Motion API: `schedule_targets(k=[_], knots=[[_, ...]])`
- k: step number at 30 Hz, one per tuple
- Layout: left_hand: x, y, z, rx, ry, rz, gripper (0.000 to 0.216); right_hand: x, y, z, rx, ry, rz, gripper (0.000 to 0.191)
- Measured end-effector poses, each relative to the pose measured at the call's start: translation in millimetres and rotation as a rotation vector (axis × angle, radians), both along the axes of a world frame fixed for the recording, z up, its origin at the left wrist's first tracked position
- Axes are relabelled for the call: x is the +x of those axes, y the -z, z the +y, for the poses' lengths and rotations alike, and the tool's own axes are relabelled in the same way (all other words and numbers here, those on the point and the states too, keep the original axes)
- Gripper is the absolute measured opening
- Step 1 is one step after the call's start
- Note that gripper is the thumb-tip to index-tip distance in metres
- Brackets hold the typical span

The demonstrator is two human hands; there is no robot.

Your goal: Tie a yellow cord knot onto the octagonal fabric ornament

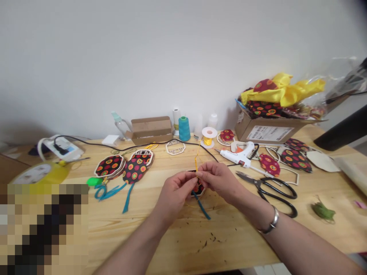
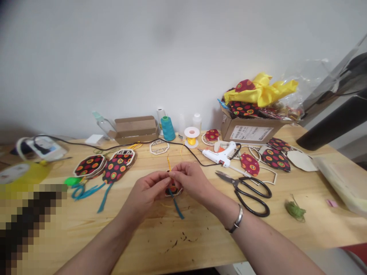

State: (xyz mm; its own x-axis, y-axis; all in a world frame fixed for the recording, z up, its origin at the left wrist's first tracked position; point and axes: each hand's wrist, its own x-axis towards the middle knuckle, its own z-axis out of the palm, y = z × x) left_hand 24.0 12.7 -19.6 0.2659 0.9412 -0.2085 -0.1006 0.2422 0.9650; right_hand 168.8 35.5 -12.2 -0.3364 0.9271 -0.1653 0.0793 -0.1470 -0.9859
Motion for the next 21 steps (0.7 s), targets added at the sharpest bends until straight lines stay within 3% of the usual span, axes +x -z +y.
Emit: schedule_targets(k=[14,21], knots=[[-2.8,-0.4,2.4,-0.080,-0.036,-0.034,0.015,0.0,-4.4,-0.7,-0.128,-0.031,0.130,0.016],[-2.9,-2.3,2.7,-0.073,-0.091,-0.010,0.015,1.0,-6.1,-0.4,-0.045,-0.068,0.074,0.022]])
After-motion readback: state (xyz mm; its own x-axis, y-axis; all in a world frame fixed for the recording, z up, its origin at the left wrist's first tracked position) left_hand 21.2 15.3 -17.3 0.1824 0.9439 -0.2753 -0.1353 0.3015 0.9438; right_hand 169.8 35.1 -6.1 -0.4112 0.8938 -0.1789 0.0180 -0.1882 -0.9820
